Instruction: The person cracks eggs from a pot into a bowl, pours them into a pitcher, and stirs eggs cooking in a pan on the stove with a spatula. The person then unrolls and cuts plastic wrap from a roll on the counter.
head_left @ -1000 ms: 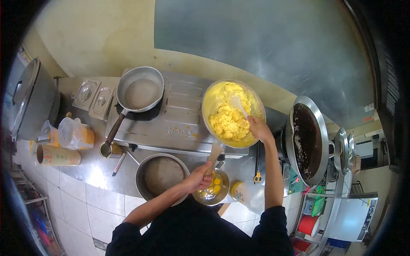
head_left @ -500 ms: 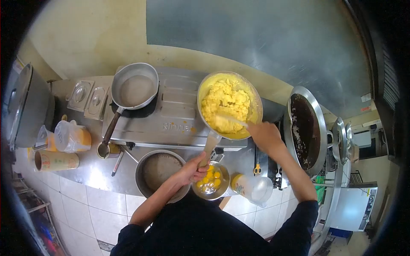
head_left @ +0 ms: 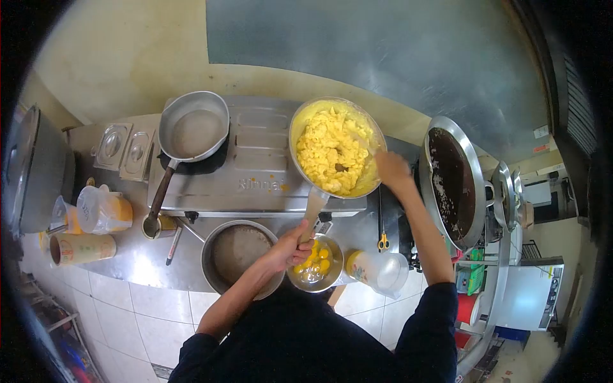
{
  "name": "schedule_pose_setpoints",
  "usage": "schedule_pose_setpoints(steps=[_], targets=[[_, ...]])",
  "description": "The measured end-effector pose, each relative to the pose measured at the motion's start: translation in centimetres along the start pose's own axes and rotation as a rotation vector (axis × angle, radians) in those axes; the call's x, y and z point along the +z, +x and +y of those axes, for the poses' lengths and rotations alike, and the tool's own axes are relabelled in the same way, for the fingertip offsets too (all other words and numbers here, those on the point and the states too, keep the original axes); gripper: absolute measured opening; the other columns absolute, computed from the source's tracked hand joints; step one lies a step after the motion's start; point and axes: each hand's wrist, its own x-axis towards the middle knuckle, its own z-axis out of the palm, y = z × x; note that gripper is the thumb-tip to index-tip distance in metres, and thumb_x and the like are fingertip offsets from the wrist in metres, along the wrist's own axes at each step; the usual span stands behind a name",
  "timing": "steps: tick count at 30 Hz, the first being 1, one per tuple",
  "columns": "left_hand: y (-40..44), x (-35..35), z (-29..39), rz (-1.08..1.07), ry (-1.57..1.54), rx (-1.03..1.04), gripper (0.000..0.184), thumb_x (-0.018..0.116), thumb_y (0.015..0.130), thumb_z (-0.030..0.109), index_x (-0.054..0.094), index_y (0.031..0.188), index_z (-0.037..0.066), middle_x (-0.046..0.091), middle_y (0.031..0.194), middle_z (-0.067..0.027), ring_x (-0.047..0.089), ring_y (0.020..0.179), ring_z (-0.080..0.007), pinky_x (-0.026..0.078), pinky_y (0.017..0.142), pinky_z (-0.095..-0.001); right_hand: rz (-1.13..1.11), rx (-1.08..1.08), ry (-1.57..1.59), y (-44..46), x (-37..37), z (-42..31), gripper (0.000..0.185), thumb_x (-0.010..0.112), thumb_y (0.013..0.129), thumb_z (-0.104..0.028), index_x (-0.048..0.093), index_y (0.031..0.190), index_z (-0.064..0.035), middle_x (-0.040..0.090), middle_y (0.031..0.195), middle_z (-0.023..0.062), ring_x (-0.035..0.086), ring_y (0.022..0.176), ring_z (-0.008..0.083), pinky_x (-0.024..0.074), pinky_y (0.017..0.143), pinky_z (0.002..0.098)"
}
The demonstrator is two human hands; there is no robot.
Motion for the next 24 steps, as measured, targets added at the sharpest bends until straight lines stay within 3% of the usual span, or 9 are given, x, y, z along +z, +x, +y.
schedule_pose_setpoints(steps=[2, 5, 9, 11, 13, 16, 18, 22, 24], targets=[[0.0, -0.1, 0.1, 0.002, 0.004, 0.002, 0.044, 0.040, 0.094, 0.058, 0.044, 0.094, 0.013, 0.031, 0.061, 0.0053, 0.024, 0.044, -0.0039, 0.018, 0.038, -0.0191, -0.053, -0.049, 0.076, -0.2, 2.7, -2.2, 0.021, 0.046, 0.088, -0.015, 0.059, 0.101, -0.0047, 0.067, 0.084, 0.0193, 0.067, 0.079, 0.0382, 0.0538, 0.066, 0.0484], [-0.1, -0.2, -0.1, -0.010, 0.004, 0.001, 0.043, 0.040, 0.094, 0.056, 0.044, 0.095, 0.013, 0.031, 0.061, 0.0056, 0.024, 0.044, -0.0039, 0.018, 0.038, -0.0191, -0.128, -0.250, 0.042, -3.8, -4.0, -3.7, 0.020, 0.047, 0.087, -0.012, 0.059, 0.101, -0.0039, 0.067, 0.082, 0.0186, 0.067, 0.075, 0.0387, 0.0541, 0.064, 0.0473], [0.0, 0.0, -0.1, -0.022, -0.010, 0.005, 0.043, 0.040, 0.095, 0.056, 0.044, 0.096, 0.013, 0.031, 0.061, 0.0059, 0.024, 0.045, -0.0039, 0.019, 0.039, -0.0198, -0.269, -0.138, -0.021, -5.2, -2.0, -6.4, 0.022, 0.045, 0.090, -0.016, 0.060, 0.103, -0.0050, 0.068, 0.082, 0.0177, 0.068, 0.076, 0.0332, 0.0548, 0.063, 0.0424], [0.0, 0.0, -0.2, -0.004, -0.011, 0.003, 0.043, 0.040, 0.095, 0.055, 0.044, 0.097, 0.013, 0.031, 0.061, 0.0059, 0.025, 0.045, -0.0039, 0.020, 0.039, -0.0200, -0.052, -0.044, -0.018, -2.2, 1.8, -4.3, 0.023, 0.046, 0.090, -0.019, 0.062, 0.099, -0.0058, 0.068, 0.084, 0.0177, 0.068, 0.077, 0.0326, 0.0543, 0.064, 0.0448], [-0.1, 0.0, 0.0, 0.016, -0.003, -0.002, 0.043, 0.039, 0.095, 0.056, 0.044, 0.096, 0.012, 0.031, 0.061, 0.0057, 0.025, 0.045, -0.0043, 0.021, 0.040, -0.0205, -0.113, -0.227, -0.096, -0.5, -4.1, -0.7, 0.026, 0.045, 0.090, -0.022, 0.065, 0.096, -0.0057, 0.068, 0.086, 0.0182, 0.068, 0.076, 0.0322, 0.0540, 0.065, 0.0458], [-0.3, 0.2, 0.2, 0.011, 0.007, 0.012, 0.044, 0.038, 0.096, 0.056, 0.044, 0.095, 0.012, 0.032, 0.061, 0.0055, 0.025, 0.045, -0.0046, 0.020, 0.039, -0.0207, -0.138, -0.236, -0.006, -2.6, -10.4, 0.9, 0.028, 0.046, 0.089, -0.025, 0.067, 0.093, -0.0057, 0.068, 0.086, 0.0185, 0.068, 0.077, 0.0333, 0.0542, 0.066, 0.0451], [-0.1, 0.1, 0.0, 0.004, 0.001, 0.016, 0.044, 0.037, 0.096, 0.055, 0.044, 0.095, 0.012, 0.032, 0.061, 0.0054, 0.025, 0.045, -0.0048, 0.021, 0.039, -0.0209, -0.374, -0.301, -0.130, -5.2, -14.0, -0.1, 0.026, 0.049, 0.088, -0.022, 0.068, 0.089, -0.0046, 0.069, 0.087, 0.0163, 0.068, 0.079, 0.0313, 0.0545, 0.068, 0.0434], [-0.1, 0.4, -0.2, 0.003, -0.010, 0.012, 0.044, 0.035, 0.096, 0.055, 0.044, 0.093, 0.011, 0.032, 0.061, 0.0050, 0.025, 0.045, -0.0057, 0.021, 0.040, -0.0219, -0.361, -0.281, -0.247, -5.9, -6.0, -0.4, 0.022, 0.051, 0.086, -0.017, 0.069, 0.087, -0.0049, 0.069, 0.087, 0.0153, 0.069, 0.081, 0.0297, 0.0548, 0.069, 0.0420], [0.1, 0.2, -0.5, -0.006, -0.010, 0.016, 0.045, 0.035, 0.096, 0.055, 0.044, 0.093, 0.011, 0.032, 0.061, 0.0046, 0.024, 0.045, -0.0059, 0.021, 0.040, -0.0221, -0.123, -0.055, -0.196, -4.1, -2.8, -0.3, 0.020, 0.053, 0.084, -0.012, 0.068, 0.096, -0.0055, 0.069, 0.086, 0.0152, 0.069, 0.079, 0.0293, 0.0553, 0.068, 0.0403]])
